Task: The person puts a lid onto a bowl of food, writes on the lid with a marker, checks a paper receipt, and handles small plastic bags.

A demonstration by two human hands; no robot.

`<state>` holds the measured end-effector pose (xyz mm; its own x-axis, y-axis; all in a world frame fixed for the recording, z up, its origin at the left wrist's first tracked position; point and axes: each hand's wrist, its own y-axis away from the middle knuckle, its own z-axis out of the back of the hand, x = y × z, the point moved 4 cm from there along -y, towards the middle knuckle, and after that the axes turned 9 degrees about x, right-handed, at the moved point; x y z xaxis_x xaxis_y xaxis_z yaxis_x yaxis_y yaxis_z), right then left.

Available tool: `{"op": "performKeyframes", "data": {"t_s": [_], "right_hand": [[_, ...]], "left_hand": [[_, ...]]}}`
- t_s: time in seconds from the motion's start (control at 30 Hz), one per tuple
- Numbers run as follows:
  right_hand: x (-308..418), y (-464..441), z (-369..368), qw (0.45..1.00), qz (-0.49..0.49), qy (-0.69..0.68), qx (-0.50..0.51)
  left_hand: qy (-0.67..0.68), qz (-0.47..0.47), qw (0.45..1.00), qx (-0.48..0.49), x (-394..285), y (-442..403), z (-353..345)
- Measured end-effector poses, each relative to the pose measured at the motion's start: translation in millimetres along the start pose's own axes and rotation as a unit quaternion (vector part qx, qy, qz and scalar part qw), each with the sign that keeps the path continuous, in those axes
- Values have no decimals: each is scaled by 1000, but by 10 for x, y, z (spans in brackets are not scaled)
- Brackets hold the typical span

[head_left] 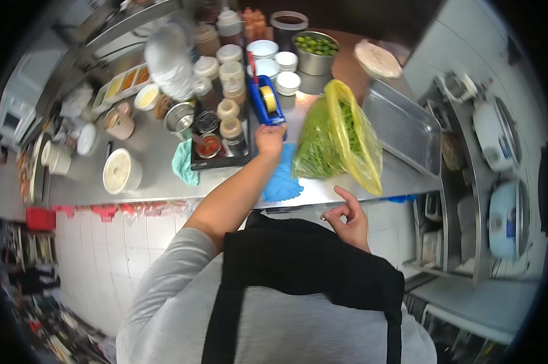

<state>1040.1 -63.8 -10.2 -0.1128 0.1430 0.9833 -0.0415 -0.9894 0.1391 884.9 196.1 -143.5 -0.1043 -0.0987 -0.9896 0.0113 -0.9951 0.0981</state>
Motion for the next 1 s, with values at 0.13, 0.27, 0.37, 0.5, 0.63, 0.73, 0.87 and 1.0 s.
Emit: {"op": "performKeyframes", "data": {"t_s": [0.13,0.27,0.37,0.5,0.63,0.73,0.87,1.0], "right_hand": [[-198,-93,12,999,25,23,26],[-335,-130,20,998,3,16,56],[-488,-101,187,999,-14,-19,45],[-431,-146,221,993,-69,-17,90],[11,-405,-304,982,-68,-59,163],[581,-659,-1124,972,48,15,228],[1279,-1111,-2542,926,220,156,265],[1679,-1742,-3787,848,301,343,269]], "left_hand": [[4,-9,988,-152,-50,-51,20],[-115,-56,973,-191,-85,99,-49],[-152,-125,966,-165,-682,652,-90],[-19,-252,967,-16,-1565,1181,419],[87,-278,956,-25,-1819,1474,1602],[132,-302,928,-173,-1685,1668,2717],[125,-275,902,-308,-1303,1849,4226],[89,-232,900,-359,-800,1742,5270]]}}
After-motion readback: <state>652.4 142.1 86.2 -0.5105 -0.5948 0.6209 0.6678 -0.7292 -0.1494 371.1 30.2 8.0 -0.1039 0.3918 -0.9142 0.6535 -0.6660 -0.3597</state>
